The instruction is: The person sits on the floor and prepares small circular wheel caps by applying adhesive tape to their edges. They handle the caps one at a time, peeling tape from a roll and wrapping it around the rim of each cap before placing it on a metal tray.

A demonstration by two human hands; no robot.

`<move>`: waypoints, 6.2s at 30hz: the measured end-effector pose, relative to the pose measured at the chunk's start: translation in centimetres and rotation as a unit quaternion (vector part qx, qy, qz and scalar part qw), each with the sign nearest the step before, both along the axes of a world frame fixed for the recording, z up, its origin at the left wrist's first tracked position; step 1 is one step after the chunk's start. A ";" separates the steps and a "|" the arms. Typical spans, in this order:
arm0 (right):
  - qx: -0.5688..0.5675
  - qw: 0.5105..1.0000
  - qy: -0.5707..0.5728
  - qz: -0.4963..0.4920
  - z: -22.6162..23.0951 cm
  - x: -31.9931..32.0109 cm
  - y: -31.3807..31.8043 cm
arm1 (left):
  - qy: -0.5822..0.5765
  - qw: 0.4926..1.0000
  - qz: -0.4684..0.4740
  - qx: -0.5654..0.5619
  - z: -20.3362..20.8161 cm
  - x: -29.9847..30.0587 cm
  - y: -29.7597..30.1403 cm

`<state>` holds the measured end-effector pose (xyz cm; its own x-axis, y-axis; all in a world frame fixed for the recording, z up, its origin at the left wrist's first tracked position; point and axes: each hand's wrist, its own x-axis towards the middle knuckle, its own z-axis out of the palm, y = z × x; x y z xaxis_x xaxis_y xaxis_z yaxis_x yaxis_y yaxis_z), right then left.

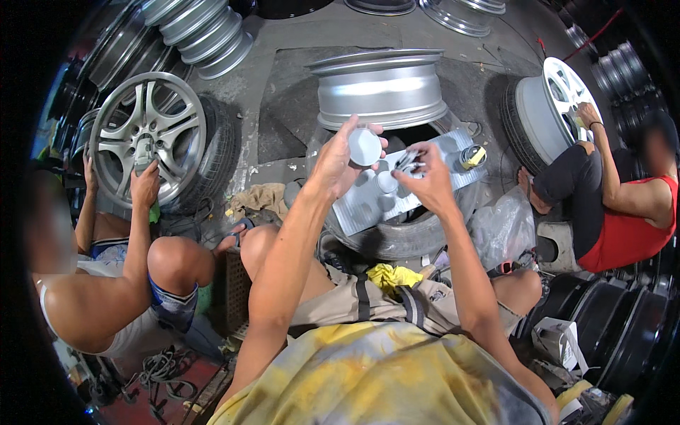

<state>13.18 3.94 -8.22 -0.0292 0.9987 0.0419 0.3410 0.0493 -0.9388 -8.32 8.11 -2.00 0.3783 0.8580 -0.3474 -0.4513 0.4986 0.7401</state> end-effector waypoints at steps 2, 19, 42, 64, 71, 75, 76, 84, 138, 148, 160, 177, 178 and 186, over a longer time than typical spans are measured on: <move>0.078 0.987 0.134 -0.027 4.8 -0.6 -1.0 | -0.009 0.999 -0.016 -0.028 0.3 0.3 -0.2; 0.023 0.939 -0.335 0.072 -5.5 -0.6 0.5 | 0.109 0.992 0.033 0.062 3.5 0.3 -0.4; 0.012 0.973 -0.225 0.051 -12.0 -1.4 0.0 | 0.067 0.996 0.047 0.025 2.1 -0.6 1.0; 0.173 0.978 -0.118 0.022 8.9 3.0 -5.1 | 0.072 0.979 -0.192 0.005 1.9 8.3 -2.2; 0.216 0.954 -0.205 -0.010 10.4 6.0 -7.1 | -0.005 0.979 -0.201 -0.016 2.2 12.3 -3.7; 0.221 0.943 -0.250 -0.004 10.6 8.4 -8.3 | -0.005 0.972 -0.234 -0.021 2.5 14.3 -4.5; 0.213 0.944 -0.252 -0.007 10.8 8.8 -8.8 | -0.006 0.970 -0.242 -0.020 2.6 14.7 -4.8; 0.219 0.931 -0.285 -0.065 10.7 11.5 -10.5 | 0.174 0.931 -0.282 0.156 2.1 15.3 -4.9; 0.209 0.963 -0.112 -0.131 11.6 11.4 -19.8 | 0.116 0.837 -0.286 0.453 7.1 11.0 -14.9; -0.029 0.917 0.394 -0.048 13.7 12.2 -20.2 | 0.208 0.635 -0.189 0.720 5.9 9.2 -15.6; 0.173 0.982 -0.054 -0.060 16.4 9.5 -20.3 | 0.089 0.850 -0.283 0.435 7.7 7.2 -16.3; 0.118 0.948 0.241 -0.173 15.9 5.2 -20.5 | 0.289 0.632 -0.188 0.694 8.1 7.9 -16.4; 0.130 0.946 0.235 -0.180 16.0 5.0 -20.5 | 0.293 0.621 -0.187 0.703 8.2 8.0 -16.4; 0.107 0.942 0.185 -0.257 15.7 4.0 -19.7 | 0.312 0.597 -0.159 0.722 8.1 8.8 -16.4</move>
